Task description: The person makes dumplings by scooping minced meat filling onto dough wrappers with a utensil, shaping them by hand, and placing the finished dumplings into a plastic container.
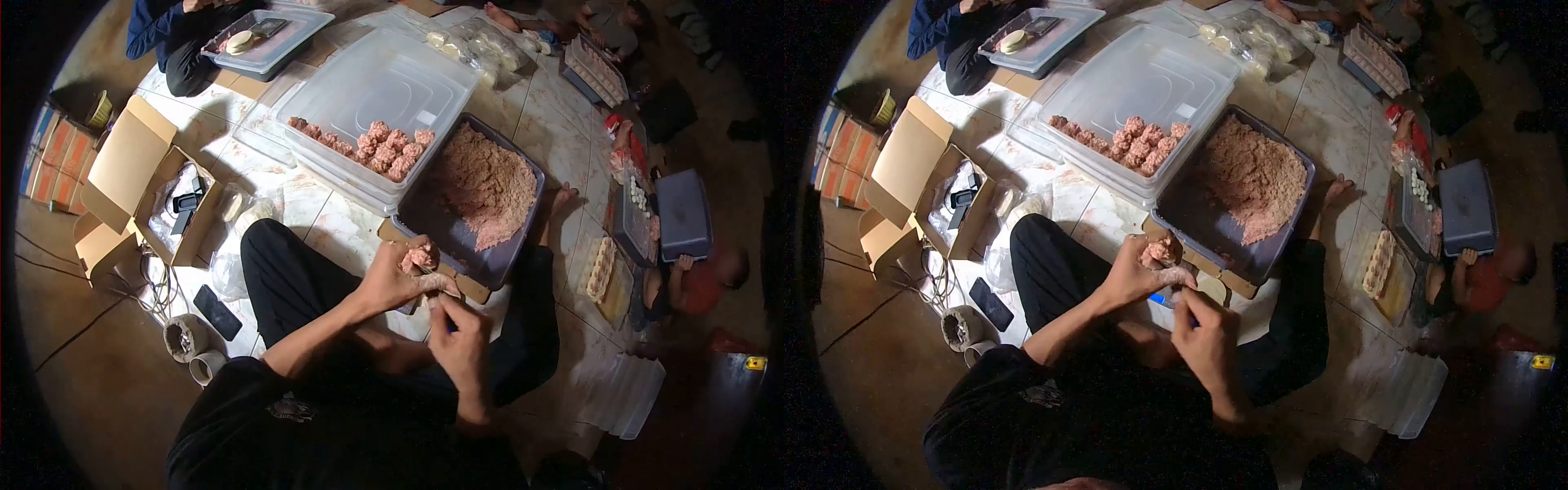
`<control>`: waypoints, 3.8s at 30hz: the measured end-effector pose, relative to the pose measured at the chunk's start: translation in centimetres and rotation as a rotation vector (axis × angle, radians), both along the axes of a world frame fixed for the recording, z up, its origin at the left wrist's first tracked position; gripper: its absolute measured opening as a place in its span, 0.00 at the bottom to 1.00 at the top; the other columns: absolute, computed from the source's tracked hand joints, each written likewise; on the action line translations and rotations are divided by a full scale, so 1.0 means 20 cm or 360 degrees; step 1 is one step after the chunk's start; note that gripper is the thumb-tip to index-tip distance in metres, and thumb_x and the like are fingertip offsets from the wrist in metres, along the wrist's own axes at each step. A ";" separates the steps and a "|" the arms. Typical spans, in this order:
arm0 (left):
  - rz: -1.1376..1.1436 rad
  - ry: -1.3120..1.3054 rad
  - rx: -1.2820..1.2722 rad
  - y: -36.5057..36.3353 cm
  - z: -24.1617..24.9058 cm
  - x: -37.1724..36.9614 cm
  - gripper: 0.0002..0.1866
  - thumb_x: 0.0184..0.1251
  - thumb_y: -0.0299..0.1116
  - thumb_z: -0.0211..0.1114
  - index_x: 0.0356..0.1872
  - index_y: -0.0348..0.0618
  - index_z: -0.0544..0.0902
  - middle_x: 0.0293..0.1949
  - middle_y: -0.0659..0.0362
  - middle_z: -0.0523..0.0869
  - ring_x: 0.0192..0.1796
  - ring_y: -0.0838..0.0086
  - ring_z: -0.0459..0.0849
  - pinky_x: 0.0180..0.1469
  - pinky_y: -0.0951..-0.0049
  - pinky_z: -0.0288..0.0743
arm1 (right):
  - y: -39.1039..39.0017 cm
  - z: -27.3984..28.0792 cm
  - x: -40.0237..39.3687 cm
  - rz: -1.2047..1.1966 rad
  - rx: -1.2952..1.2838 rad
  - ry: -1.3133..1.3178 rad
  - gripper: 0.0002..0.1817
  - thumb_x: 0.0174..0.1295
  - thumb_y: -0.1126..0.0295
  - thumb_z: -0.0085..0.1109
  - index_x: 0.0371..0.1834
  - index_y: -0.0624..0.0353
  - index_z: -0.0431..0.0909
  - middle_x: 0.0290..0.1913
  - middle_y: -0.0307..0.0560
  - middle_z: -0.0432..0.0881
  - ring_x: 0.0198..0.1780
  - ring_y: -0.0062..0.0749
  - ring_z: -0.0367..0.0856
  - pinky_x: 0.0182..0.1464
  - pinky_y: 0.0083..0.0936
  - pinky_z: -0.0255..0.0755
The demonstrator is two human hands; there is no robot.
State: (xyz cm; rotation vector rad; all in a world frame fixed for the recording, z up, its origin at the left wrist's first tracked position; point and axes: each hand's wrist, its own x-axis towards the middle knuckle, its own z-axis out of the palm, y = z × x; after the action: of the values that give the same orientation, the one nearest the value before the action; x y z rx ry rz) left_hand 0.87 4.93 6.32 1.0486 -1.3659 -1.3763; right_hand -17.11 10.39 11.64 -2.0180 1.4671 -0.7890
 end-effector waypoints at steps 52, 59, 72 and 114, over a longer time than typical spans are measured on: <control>-0.0063 -0.0481 -0.0271 -0.09 -0.13 -0.01 0.12 0.58 0.30 0.77 0.33 0.37 0.82 0.25 0.51 0.81 0.28 0.63 0.81 0.37 0.64 0.78 | -0.16 0.05 -0.03 0.0038 0.0170 0.0459 0.14 0.76 0.70 0.56 0.34 0.68 0.81 0.35 0.68 0.85 0.39 0.67 0.86 0.42 0.51 0.77; -0.0172 -0.0257 0.0277 -0.10 -0.13 0.02 0.19 0.55 0.35 0.86 0.34 0.34 0.84 0.31 0.61 0.88 0.35 0.78 0.83 0.40 0.69 0.81 | -0.18 0.21 -0.16 -0.0223 0.0136 0.0292 0.13 0.75 0.69 0.60 0.32 0.66 0.81 0.31 0.64 0.84 0.35 0.64 0.85 0.35 0.49 0.74; 0.0663 0.0061 -0.0067 0.03 0.04 0.21 0.08 0.66 0.23 0.77 0.32 0.38 0.84 0.26 0.66 0.83 0.27 0.86 0.78 0.32 0.81 0.73 | -0.07 -1.04 -0.58 -0.0381 0.0674 0.0581 0.17 0.56 0.61 0.78 0.41 0.61 0.86 0.39 0.56 0.90 0.45 0.54 0.89 0.50 0.47 0.80; 0.0004 0.1575 0.0905 0.03 -0.54 0.29 0.26 0.68 0.30 0.59 0.68 0.34 0.75 0.62 0.47 0.83 0.62 0.55 0.85 0.74 0.50 0.74 | -0.92 -1.01 -0.41 -0.0009 -0.0033 0.1384 0.19 0.76 0.66 0.50 0.38 0.63 0.91 0.37 0.67 0.89 0.46 0.58 0.91 0.50 0.53 0.82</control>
State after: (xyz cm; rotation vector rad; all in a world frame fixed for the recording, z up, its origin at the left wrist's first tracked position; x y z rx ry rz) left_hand 6.59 5.55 -4.39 0.5224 -0.2471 -1.9510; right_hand -25.34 -7.96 -8.63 -2.5128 1.8842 0.1366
